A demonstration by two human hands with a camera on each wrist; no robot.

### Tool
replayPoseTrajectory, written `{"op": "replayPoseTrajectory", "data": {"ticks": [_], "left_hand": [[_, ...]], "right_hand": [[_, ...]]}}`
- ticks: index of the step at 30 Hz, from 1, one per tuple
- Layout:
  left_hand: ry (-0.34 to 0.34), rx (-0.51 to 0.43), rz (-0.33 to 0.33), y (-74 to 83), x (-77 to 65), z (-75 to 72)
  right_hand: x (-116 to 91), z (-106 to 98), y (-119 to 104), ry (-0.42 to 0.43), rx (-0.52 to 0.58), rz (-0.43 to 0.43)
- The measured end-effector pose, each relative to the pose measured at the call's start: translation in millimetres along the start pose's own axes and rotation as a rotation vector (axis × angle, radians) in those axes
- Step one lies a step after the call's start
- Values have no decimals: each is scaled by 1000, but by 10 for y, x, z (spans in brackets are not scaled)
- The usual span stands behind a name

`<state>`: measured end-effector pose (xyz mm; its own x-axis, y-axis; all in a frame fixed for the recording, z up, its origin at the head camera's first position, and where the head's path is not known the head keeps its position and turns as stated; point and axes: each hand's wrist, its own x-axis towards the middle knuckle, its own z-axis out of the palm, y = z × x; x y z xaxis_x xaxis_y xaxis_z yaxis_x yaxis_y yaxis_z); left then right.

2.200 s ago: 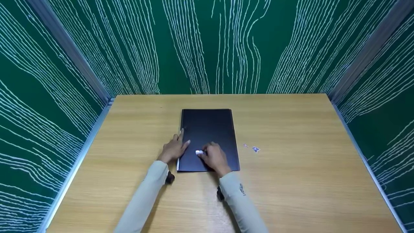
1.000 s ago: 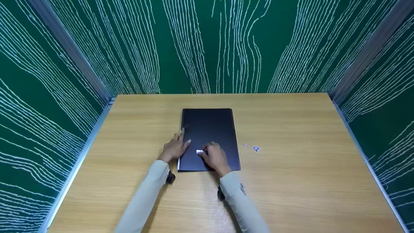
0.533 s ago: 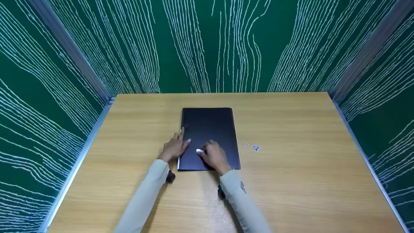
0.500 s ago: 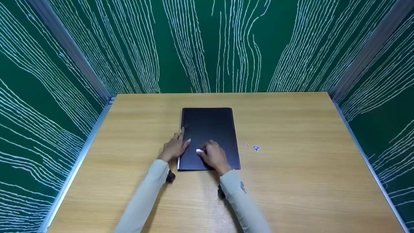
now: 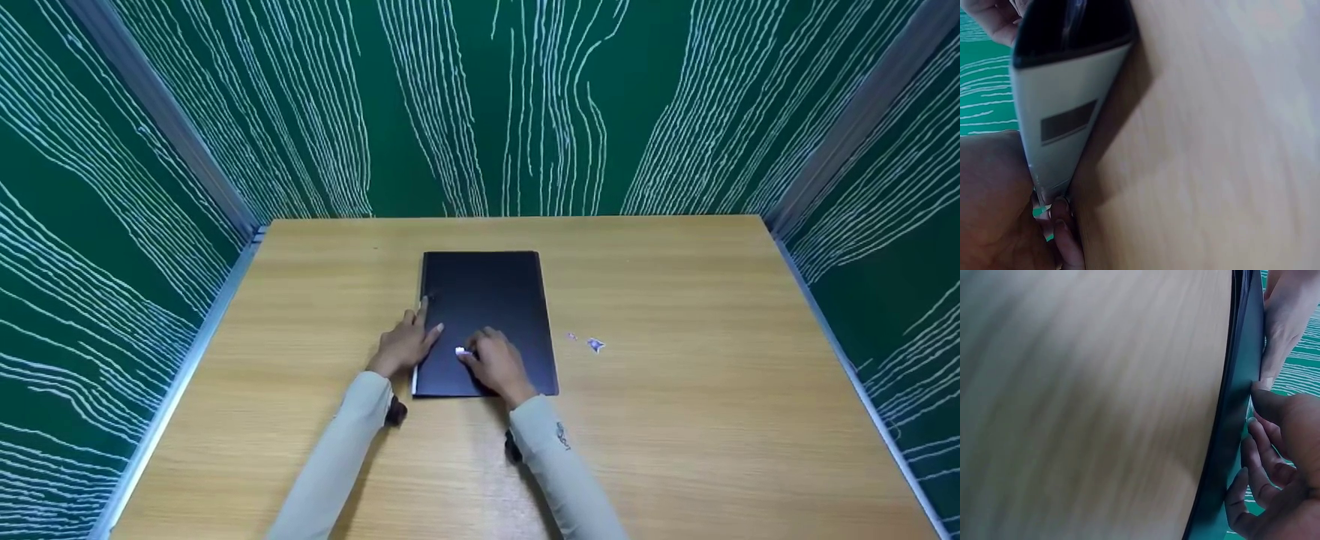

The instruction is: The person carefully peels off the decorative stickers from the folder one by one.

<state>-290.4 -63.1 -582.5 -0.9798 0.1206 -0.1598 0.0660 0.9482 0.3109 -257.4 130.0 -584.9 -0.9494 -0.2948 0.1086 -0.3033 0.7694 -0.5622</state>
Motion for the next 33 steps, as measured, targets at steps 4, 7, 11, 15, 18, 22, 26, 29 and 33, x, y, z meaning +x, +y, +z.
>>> {"op": "replayPoseTrajectory", "data": {"ticks": [4,7,11,15,18,22,26,29,33], "left_hand": [[6,6,7,3,3,5],[6,9,5,5,-3,0],[1,7,1,6,-3,-1],[-10,7,-2,2,6,6],[-10,7,0,-3,13,11],[5,7,3,-2,9,13],[10,11,1,6,-4,3],[-2,2,-3,13,-12,-8],[-15,-9,-10,17,-8,-15]], "right_hand": [[3,23,18,9,-20,-12],[-3,23,16,12,-24,-23],[-16,15,6,5,-21,-22],[-28,10,-6,0,-24,-27],[-32,12,-9,6,-29,-38],[-33,19,-15,12,-36,-48],[-29,23,-21,13,-42,-51],[-27,26,-24,13,-46,-46],[-24,27,-24,8,-50,-34]]}}
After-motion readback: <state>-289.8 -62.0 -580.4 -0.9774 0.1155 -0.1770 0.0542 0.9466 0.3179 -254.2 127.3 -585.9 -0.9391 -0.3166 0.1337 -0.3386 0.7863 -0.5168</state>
